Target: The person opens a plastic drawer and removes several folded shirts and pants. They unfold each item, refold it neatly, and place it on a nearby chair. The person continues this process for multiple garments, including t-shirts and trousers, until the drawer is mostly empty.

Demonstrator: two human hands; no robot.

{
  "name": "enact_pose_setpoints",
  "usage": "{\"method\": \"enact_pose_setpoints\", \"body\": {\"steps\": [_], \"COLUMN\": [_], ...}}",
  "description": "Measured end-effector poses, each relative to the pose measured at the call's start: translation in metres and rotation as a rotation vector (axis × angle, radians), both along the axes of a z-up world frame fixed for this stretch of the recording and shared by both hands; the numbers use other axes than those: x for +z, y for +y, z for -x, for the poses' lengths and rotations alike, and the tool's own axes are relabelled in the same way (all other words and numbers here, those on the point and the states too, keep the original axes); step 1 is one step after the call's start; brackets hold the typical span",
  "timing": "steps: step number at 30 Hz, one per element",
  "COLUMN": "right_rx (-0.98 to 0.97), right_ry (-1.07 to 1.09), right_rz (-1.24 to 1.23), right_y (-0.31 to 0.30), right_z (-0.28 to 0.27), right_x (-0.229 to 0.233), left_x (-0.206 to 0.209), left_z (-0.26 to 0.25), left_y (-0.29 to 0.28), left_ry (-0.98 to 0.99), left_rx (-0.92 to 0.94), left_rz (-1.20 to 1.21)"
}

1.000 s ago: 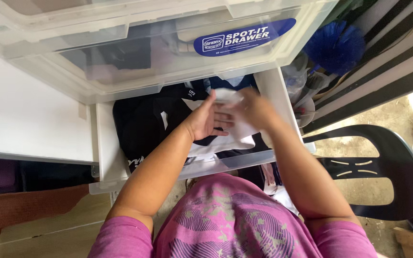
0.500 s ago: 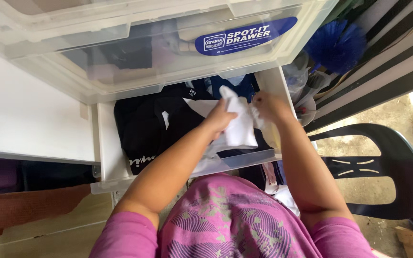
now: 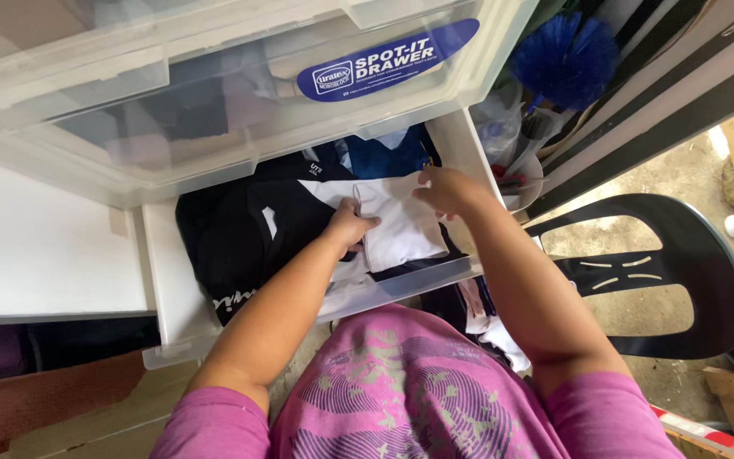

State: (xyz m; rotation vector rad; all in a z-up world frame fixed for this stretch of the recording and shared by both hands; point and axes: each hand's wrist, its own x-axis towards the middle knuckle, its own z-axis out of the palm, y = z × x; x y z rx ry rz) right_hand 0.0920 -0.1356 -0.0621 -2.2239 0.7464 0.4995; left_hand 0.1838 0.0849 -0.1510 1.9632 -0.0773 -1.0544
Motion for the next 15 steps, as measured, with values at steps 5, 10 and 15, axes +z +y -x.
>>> {"method": "enact_pose_setpoints", "body": {"steps": [5,10,15], "right_rx": [0.005,-0.024,-0.018], "right_ry": [0.275,0.497,0.273], "right_rz": [-0.098,-0.146,-0.112], "right_y": [-0.008,-0.018,-0.019], "right_z": [-0.015,-0.01,-0.018], "right_x": [-0.051,-0.09,-0.087], "left_x": [0.025,0.051,0.033], "left_z": [0.01,0.015,0.01], "left_y": [0.002,0.006,0.011], "left_ry": [-0.564,-0.477,-0.724], "left_rx": [-0.249,-0.339,-0.346], "left_rz": [-0.133,-0.411,-0.363]}}
